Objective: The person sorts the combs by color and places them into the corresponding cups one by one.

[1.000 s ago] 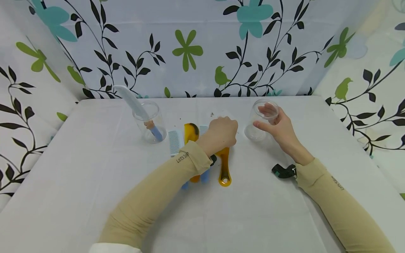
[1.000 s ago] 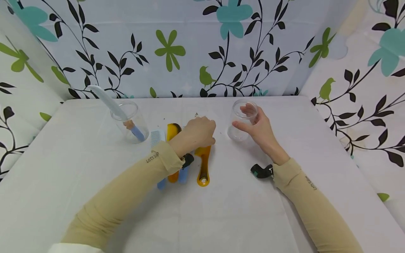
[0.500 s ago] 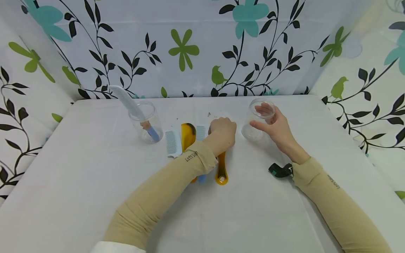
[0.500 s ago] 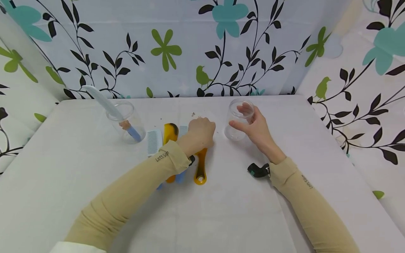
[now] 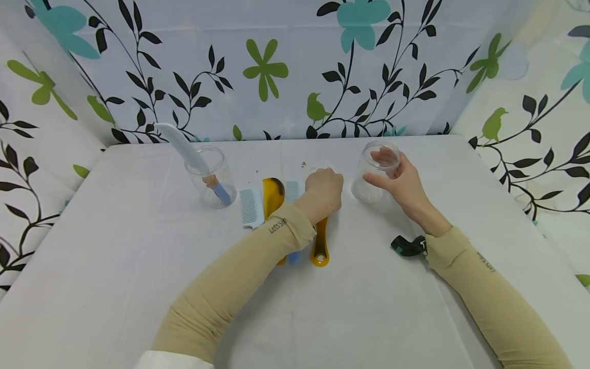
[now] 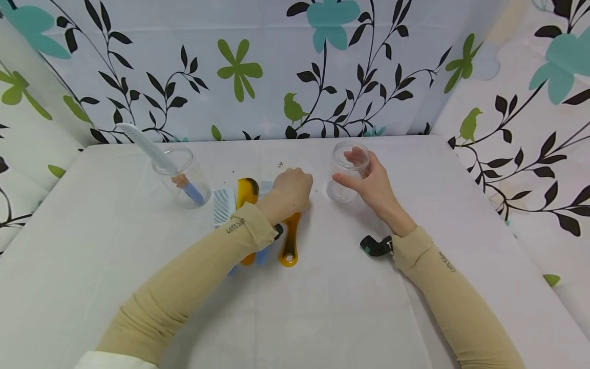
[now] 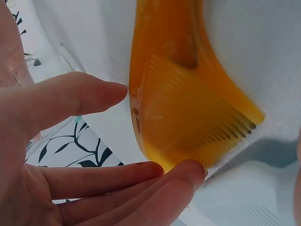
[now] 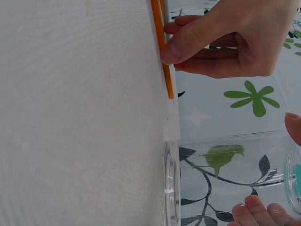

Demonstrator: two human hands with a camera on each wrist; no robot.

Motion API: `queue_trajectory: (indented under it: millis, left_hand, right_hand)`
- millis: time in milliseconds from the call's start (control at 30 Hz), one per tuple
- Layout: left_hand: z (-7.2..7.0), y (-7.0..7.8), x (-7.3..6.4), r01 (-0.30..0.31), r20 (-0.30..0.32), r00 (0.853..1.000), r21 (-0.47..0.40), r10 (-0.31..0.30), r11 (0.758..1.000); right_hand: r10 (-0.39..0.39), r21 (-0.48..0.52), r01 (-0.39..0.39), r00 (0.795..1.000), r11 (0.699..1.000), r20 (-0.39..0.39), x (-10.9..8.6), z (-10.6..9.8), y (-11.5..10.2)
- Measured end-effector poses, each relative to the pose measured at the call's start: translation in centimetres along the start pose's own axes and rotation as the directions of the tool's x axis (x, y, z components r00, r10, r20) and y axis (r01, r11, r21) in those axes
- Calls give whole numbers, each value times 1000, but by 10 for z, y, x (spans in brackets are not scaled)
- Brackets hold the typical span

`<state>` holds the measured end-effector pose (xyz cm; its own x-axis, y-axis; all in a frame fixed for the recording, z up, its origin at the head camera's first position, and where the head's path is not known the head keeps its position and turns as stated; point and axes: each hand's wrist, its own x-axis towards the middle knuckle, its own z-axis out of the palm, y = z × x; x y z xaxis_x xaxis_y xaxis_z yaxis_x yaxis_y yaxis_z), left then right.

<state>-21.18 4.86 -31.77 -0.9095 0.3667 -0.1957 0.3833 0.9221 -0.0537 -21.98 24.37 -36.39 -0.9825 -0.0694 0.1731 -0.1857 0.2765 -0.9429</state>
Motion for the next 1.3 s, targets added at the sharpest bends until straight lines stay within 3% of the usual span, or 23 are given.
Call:
queue_trajectory:
  millis: [467, 1300]
  left_hand:
    - [1, 2, 2, -7, -6, 1000, -11, 7, 1000]
    - [4, 2, 24, 108, 35, 994, -58, -106, 992]
  right_hand:
    - [-11, -9, 11, 1000, 1000, 1, -2, -1, 1]
    - [-10, 16, 10, 1000, 1000, 2, 1, 1, 2]
